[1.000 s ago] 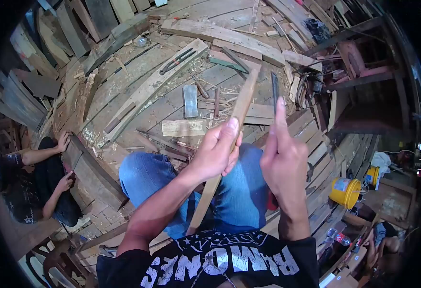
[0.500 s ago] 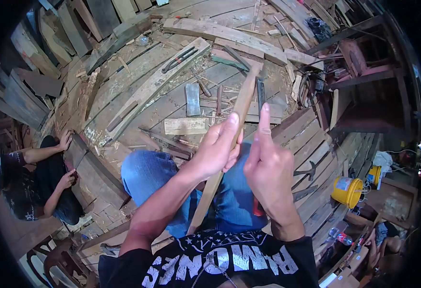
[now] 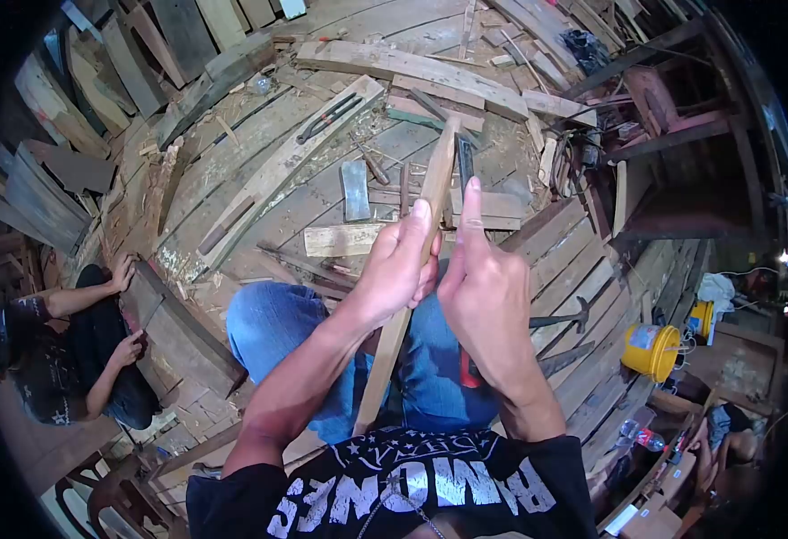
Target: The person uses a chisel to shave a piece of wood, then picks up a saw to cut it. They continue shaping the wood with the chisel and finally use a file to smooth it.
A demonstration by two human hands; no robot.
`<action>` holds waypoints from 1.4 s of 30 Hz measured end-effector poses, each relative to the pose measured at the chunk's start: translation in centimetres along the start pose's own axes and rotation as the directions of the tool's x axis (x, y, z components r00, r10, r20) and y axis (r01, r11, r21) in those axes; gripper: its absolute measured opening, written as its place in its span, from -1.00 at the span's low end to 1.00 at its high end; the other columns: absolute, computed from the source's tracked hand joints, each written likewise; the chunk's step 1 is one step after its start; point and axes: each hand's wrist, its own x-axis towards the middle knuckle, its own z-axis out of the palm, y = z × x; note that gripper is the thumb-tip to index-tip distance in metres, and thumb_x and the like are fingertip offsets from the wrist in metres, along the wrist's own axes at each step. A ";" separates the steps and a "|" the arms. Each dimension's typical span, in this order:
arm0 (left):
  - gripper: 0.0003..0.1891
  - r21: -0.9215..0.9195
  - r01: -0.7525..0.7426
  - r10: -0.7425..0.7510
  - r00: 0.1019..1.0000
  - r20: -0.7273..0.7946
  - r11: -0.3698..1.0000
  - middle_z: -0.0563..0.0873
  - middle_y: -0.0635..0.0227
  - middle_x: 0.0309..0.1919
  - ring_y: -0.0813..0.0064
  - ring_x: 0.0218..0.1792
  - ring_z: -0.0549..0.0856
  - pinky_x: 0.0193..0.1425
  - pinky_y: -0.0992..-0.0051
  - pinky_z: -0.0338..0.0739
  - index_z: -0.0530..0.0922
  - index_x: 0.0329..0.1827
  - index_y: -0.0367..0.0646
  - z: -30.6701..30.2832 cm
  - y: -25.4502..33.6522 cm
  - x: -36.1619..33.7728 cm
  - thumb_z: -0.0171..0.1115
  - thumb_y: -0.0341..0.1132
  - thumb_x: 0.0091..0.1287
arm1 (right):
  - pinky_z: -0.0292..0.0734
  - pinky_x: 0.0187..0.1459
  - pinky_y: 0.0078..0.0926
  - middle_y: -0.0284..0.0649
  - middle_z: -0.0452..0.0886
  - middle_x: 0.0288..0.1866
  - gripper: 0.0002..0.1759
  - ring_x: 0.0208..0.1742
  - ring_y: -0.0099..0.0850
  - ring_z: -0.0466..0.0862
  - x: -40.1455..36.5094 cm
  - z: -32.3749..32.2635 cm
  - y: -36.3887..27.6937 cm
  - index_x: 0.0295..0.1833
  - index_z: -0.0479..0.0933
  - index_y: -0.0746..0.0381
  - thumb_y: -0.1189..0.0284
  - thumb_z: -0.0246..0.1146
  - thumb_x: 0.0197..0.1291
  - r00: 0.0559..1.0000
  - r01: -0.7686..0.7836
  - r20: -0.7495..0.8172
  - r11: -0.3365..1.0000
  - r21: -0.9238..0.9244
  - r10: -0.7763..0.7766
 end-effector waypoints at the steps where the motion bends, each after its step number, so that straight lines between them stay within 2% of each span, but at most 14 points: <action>1: -0.39 0.001 -0.002 0.002 1.000 0.002 1.000 0.28 0.55 -0.82 0.70 -0.86 0.25 -0.80 0.63 0.15 0.36 -0.46 -0.11 -0.1 0.1 0.1 -0.40 0.19 0.53 | 0.50 -0.58 -0.20 -0.04 0.54 -0.68 -0.22 -0.67 -0.15 0.61 -0.3 0.1 -0.1 0.39 0.20 0.51 0.52 0.28 0.03 1.000 0.000 -0.003 1.000 -0.001 0.000; 3: -0.40 -0.037 0.078 -0.079 0.997 -0.023 0.996 0.28 0.54 -0.82 0.70 -0.86 0.24 -0.80 0.63 0.14 0.35 -0.45 -0.10 -0.1 0.2 0.3 -0.40 0.18 0.53 | 0.50 -0.57 -0.18 -0.02 0.55 -0.66 -0.22 -0.66 -0.12 0.61 -1.1 0.1 -0.1 0.40 0.21 0.49 0.51 0.28 0.03 0.999 0.035 0.020 0.998 -0.044 -0.034; 7: -0.42 0.017 0.037 -0.037 0.999 0.002 0.999 0.27 0.55 -0.82 0.71 -0.86 0.23 -0.80 0.63 0.14 0.35 -0.44 -0.10 -0.2 0.0 0.0 -0.40 0.17 0.54 | 0.50 -0.55 -0.14 0.00 0.56 -0.64 -0.22 -0.65 -0.09 0.61 0.0 -0.2 -0.5 0.40 0.21 0.47 0.50 0.27 0.02 1.000 0.001 -0.005 0.999 0.034 -0.001; 9: -0.41 0.016 0.031 -0.031 0.999 -0.019 0.999 0.26 0.56 -0.81 0.70 -0.86 0.22 -0.81 0.63 0.13 0.35 -0.44 -0.10 -0.3 0.1 0.0 -0.39 0.18 0.53 | 0.50 -0.55 -0.14 0.02 0.57 -0.61 -0.22 -0.64 -0.09 0.61 0.3 -0.2 -0.7 0.40 0.22 0.47 0.51 0.27 0.02 0.999 -0.001 0.038 1.000 -0.020 0.002; 13: -0.42 -0.081 0.039 -0.038 0.999 0.016 0.996 0.28 0.55 -0.81 0.69 -0.86 0.22 -0.82 0.62 0.11 0.35 -0.45 -0.09 -0.6 0.1 0.3 -0.33 0.20 0.52 | 0.50 -0.58 -0.13 -0.01 0.51 -0.72 -0.27 -0.69 -0.08 0.59 -0.2 0.1 0.2 0.36 0.25 0.54 0.54 0.23 0.02 0.999 0.023 0.027 1.000 0.003 -0.023; 14: -0.43 -0.003 0.014 -0.015 0.999 -0.030 1.000 0.28 0.55 -0.81 0.69 -0.86 0.22 -0.82 0.62 0.11 0.35 -0.44 -0.09 -0.3 0.3 0.0 -0.32 0.19 0.52 | 0.50 -0.60 -0.13 -0.02 0.49 -0.76 -0.28 -0.73 -0.10 0.58 0.6 0.2 0.5 0.35 0.26 0.55 0.56 0.22 0.02 0.999 0.033 -0.008 0.999 -0.011 -0.034; 19: -0.42 -0.085 0.056 -0.055 0.998 0.013 0.995 0.29 0.55 -0.80 0.69 -0.86 0.23 -0.83 0.62 0.11 0.35 -0.46 -0.09 -0.8 -0.2 0.8 -0.32 0.20 0.52 | 0.50 -0.59 -0.13 -0.01 0.50 -0.74 -0.26 -0.70 -0.10 0.60 0.4 0.3 0.7 0.37 0.23 0.53 0.53 0.23 0.03 0.998 0.068 0.006 0.997 -0.045 -0.068; 21: -0.41 0.001 0.051 -0.051 0.998 -0.027 0.999 0.28 0.55 -0.80 0.69 -0.86 0.22 -0.82 0.62 0.11 0.35 -0.45 -0.09 -0.4 -0.1 0.6 -0.34 0.20 0.52 | 0.51 -0.57 -0.10 0.02 0.52 -0.71 -0.23 -0.66 -0.06 0.62 0.8 -0.2 0.3 0.39 0.21 0.52 0.52 0.24 0.02 0.999 0.026 0.034 0.999 0.032 -0.027; 22: -0.42 -0.059 0.076 -0.077 0.997 -0.019 0.995 0.28 0.55 -0.80 0.69 -0.86 0.22 -0.82 0.62 0.12 0.35 -0.44 -0.09 -0.5 0.3 0.7 -0.35 0.20 0.52 | 0.51 -0.56 -0.10 0.01 0.54 -0.69 -0.22 -0.65 -0.06 0.62 1.3 -0.7 -0.6 0.39 0.20 0.51 0.52 0.25 0.01 0.996 -0.001 0.094 0.998 -0.055 0.006; 27: -0.43 -0.053 0.097 -0.097 0.995 -0.002 0.994 0.26 0.58 -0.81 0.72 -0.86 0.22 -0.82 0.64 0.10 0.34 -0.43 -0.08 -0.8 0.5 0.4 -0.34 0.20 0.52 | 0.52 -0.55 -0.12 0.00 0.54 -0.69 -0.23 -0.65 -0.07 0.62 0.4 -0.3 -0.3 0.38 0.21 0.52 0.50 0.25 0.04 0.996 0.021 0.093 0.998 -0.057 -0.015; 33: -0.44 -0.080 0.052 -0.047 0.997 0.056 0.995 0.25 0.60 -0.80 0.73 -0.85 0.21 -0.80 0.65 0.13 0.34 -0.40 -0.09 -0.2 3.2 -0.9 -0.34 0.19 0.53 | 0.47 -0.59 -0.17 -0.06 0.51 -0.71 -0.28 -0.70 -0.18 0.58 1.4 -1.7 -0.9 0.38 0.19 0.56 0.58 0.20 0.07 0.995 0.095 -0.030 0.995 0.015 -0.094; 34: -0.45 -0.063 0.064 -0.059 0.996 0.072 0.996 0.26 0.57 -0.79 0.70 -0.84 0.23 -0.78 0.63 0.15 0.34 -0.37 -0.12 0.0 3.1 -1.0 -0.33 0.17 0.53 | 0.42 -0.58 -0.21 0.01 0.51 -0.67 -0.35 -0.67 -0.10 0.59 1.0 -1.9 -1.2 0.42 0.26 0.35 0.67 0.13 0.16 0.998 0.033 -0.059 0.999 0.027 -0.032; 39: -0.50 -0.139 0.124 -0.106 0.986 0.126 0.982 0.30 0.50 -0.79 0.63 -0.84 0.28 -0.77 0.56 0.17 0.32 -0.35 -0.15 1.4 1.5 -0.5 -0.25 0.10 0.55 | 0.43 -0.58 -0.24 0.05 0.49 -0.69 -0.41 -0.67 -0.10 0.60 -0.1 -2.7 0.4 0.39 0.29 0.38 0.67 0.10 0.20 0.998 -0.036 -0.040 0.998 0.043 0.038; 42: -0.50 -0.072 0.150 -0.143 0.985 0.093 0.986 0.28 0.53 -0.77 0.67 -0.82 0.25 -0.77 0.60 0.15 0.35 -0.33 -0.14 1.4 0.7 0.0 -0.25 0.12 0.55 | 0.48 -0.57 -0.17 0.04 0.51 -0.70 -0.37 -0.68 -0.07 0.60 -0.1 -2.0 1.7 0.36 0.27 0.50 0.64 0.17 0.12 0.997 -0.073 0.030 0.993 0.090 0.071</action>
